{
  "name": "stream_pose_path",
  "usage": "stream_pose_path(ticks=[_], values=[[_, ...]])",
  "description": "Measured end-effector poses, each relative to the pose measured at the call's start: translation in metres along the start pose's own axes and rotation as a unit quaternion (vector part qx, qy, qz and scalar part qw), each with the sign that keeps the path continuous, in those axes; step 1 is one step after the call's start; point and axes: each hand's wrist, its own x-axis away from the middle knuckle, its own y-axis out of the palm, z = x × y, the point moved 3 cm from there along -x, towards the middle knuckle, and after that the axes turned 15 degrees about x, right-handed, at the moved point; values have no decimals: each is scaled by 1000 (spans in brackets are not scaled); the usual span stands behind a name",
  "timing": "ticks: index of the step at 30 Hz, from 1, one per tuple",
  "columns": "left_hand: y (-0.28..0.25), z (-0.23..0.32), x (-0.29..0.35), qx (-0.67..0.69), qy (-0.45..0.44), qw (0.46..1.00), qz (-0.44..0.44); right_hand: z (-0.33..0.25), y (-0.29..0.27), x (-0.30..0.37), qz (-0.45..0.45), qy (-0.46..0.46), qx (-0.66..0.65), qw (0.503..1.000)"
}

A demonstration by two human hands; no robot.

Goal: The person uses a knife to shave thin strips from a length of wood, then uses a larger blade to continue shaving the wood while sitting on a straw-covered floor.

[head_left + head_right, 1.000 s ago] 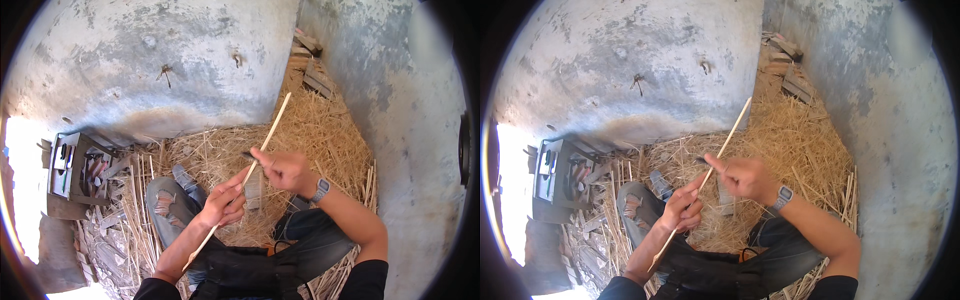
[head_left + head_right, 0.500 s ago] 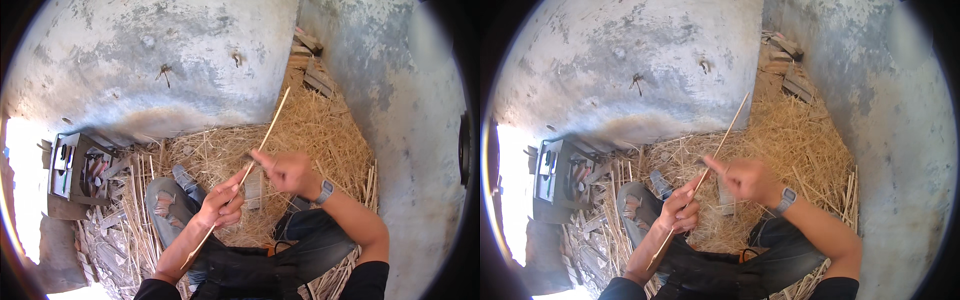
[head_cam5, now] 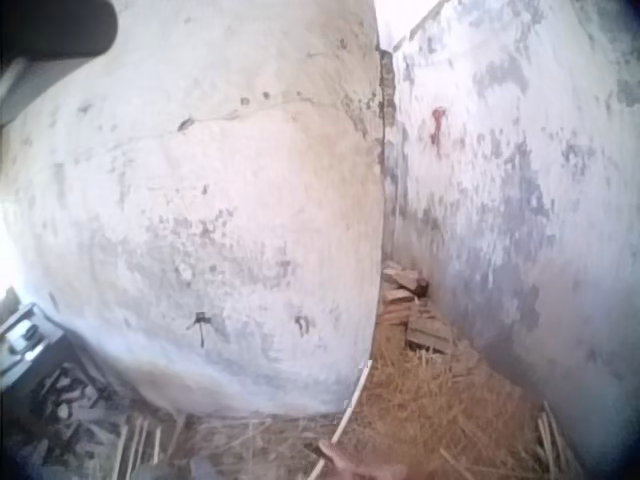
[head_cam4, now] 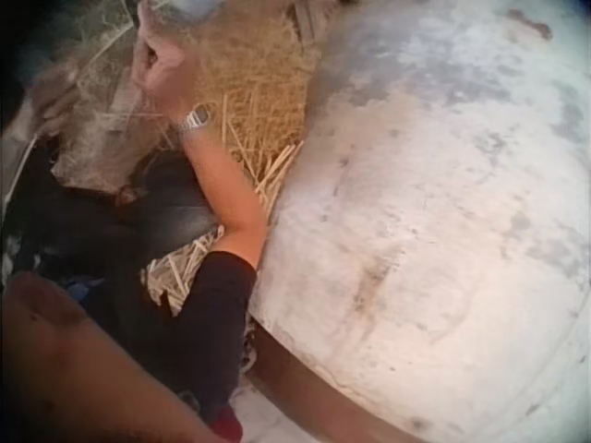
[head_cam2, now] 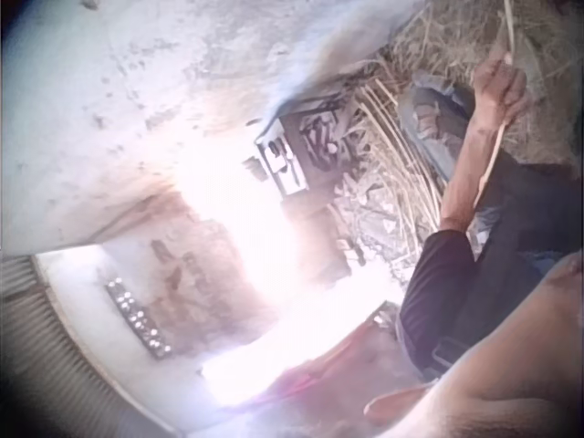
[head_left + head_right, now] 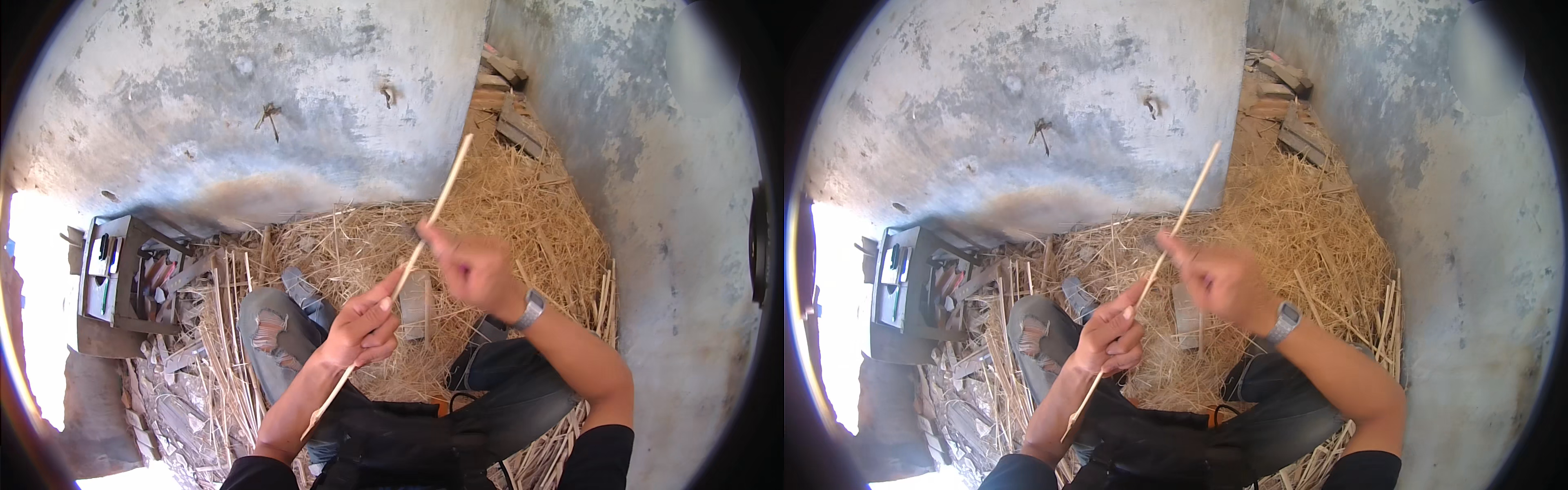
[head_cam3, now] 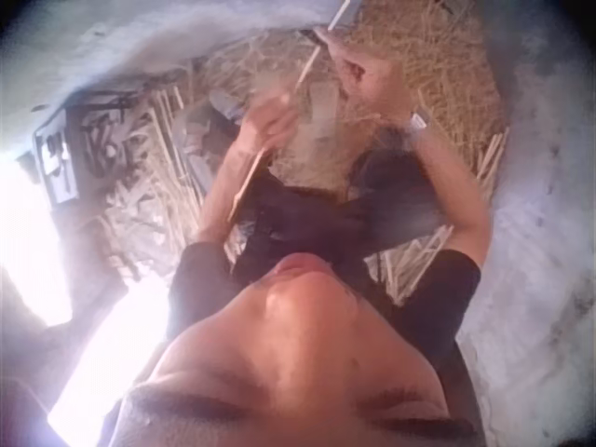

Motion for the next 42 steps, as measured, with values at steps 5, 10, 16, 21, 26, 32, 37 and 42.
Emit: stream_pose_path(ticks=[5, 10, 16, 21, 26, 32, 37, 42], values=[[6, -10, -5, -24, -17, 999, -21, 34, -22, -12, 63, 100, 67, 991], [-2, -4, -7, 2, -8, 1000, 3, -35, 14, 19, -21, -38, -43, 998], [9, -5, -10, -1, -3, 1000, -30, 22, -7, -1, 54, 111, -30, 992], [-4, -8, -14, -43, 10, 999, 12, -26, 16, 19, -32, 18, -47, 998], [3, -12, -19, -129, 41, 991, -8, -1, 8, 10, -45, 154, -211, 964], [5, -12, -19, -295, 14, 955, -7, 23, -4, -3, -42, 212, -176, 960], [9, -7, -13, -367, -15, 930, 1, 72, -38, -8, 100, 282, -173, 938], [9, 3, -5, -417, 5, 904, 98, 108, -74, -2, 205, 327, -124, 914]])
